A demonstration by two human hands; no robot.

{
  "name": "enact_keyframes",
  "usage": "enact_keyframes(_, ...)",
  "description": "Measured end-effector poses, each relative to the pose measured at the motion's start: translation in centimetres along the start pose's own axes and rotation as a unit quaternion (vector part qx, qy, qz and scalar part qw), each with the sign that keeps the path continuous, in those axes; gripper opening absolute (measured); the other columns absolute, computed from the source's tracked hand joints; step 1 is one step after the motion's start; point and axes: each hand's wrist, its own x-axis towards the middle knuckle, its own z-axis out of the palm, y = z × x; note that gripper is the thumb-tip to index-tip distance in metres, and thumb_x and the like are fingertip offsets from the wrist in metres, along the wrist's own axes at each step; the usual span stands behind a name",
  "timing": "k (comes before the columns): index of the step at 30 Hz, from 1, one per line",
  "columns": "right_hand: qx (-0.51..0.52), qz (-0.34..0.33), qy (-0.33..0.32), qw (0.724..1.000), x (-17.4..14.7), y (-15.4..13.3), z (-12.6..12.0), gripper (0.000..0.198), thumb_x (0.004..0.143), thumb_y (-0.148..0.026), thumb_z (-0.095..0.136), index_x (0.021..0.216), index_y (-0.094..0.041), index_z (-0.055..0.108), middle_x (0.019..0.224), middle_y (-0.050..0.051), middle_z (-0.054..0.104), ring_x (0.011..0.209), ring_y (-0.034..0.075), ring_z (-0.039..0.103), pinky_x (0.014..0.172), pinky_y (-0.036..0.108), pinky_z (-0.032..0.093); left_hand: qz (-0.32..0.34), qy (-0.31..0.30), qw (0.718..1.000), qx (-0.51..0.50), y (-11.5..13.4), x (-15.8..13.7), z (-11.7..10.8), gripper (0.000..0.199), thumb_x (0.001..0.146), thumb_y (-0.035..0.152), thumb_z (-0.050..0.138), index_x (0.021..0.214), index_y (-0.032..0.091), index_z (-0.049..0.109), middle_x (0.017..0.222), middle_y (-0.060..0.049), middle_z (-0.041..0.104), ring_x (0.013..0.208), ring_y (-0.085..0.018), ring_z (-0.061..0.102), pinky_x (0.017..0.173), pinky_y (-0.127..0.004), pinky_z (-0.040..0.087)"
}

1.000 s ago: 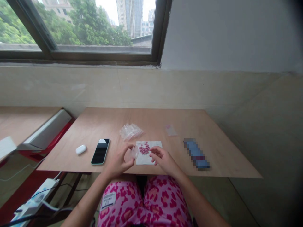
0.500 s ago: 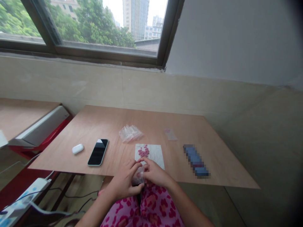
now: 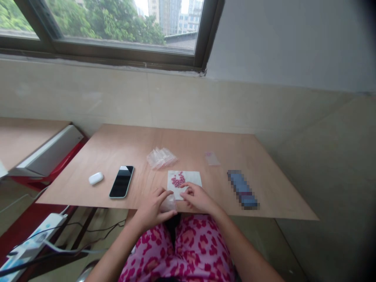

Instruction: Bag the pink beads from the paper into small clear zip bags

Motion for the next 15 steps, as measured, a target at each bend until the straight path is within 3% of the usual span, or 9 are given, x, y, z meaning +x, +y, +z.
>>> enact_keyframes(2,-0.089,-0.057,0.110,0.988,0.7,0.7,-0.8,0.026,0.090,-0.028,0.061,0.113,-0.018,0.065,0.073,0.000,0.065,0.065,0.017,0.063,0.062,0.027,0.051,0.001,0.010,1.000,0.000,-0.4,0.1,-0.2,0.052,0.089,0.050,0.071,0.133,0.025,0.059,0.118,-0.011,0.060,0.107,-0.029,0.063,0.093,-0.042,0.052)
enact_keyframes(4,-0.151,-0.102,0.166,0.969,1.4,1.4,-1.2,0.024,0.090,-0.024,0.060,0.112,-0.018,0.067,0.082,0.004,0.069,0.074,0.019,0.065,0.071,0.029,0.052,0.001,0.020,1.000,0.000,-0.7,0.2,-0.2,0.048,0.089,0.048,0.071,0.130,0.024,0.060,0.119,-0.011,0.061,0.109,-0.029,0.062,0.096,-0.042,0.052)
enact_keyframes(8,-0.209,-0.146,0.187,0.949,2.7,2.1,-0.8,0.021,0.092,-0.019,0.058,0.110,-0.020,0.067,0.093,0.006,0.071,0.084,0.020,0.067,0.081,0.032,0.051,-0.008,0.021,1.000,0.005,-1.3,0.3,0.2,0.038,0.092,0.045,0.068,0.123,0.023,0.064,0.115,-0.010,0.064,0.104,-0.027,0.065,0.093,-0.040,0.053)
enact_keyframes(15,-0.267,-0.128,0.215,0.931,4.2,2.4,-0.1,0.009,0.091,-0.022,0.064,0.100,-0.020,0.067,0.093,0.006,0.071,0.084,0.020,0.065,0.079,0.030,0.048,-0.009,0.016,1.000,0.011,-2.0,0.1,0.8,0.040,0.093,0.048,0.066,0.123,0.023,0.063,0.109,-0.009,0.067,0.100,-0.027,0.067,0.087,-0.038,0.054)
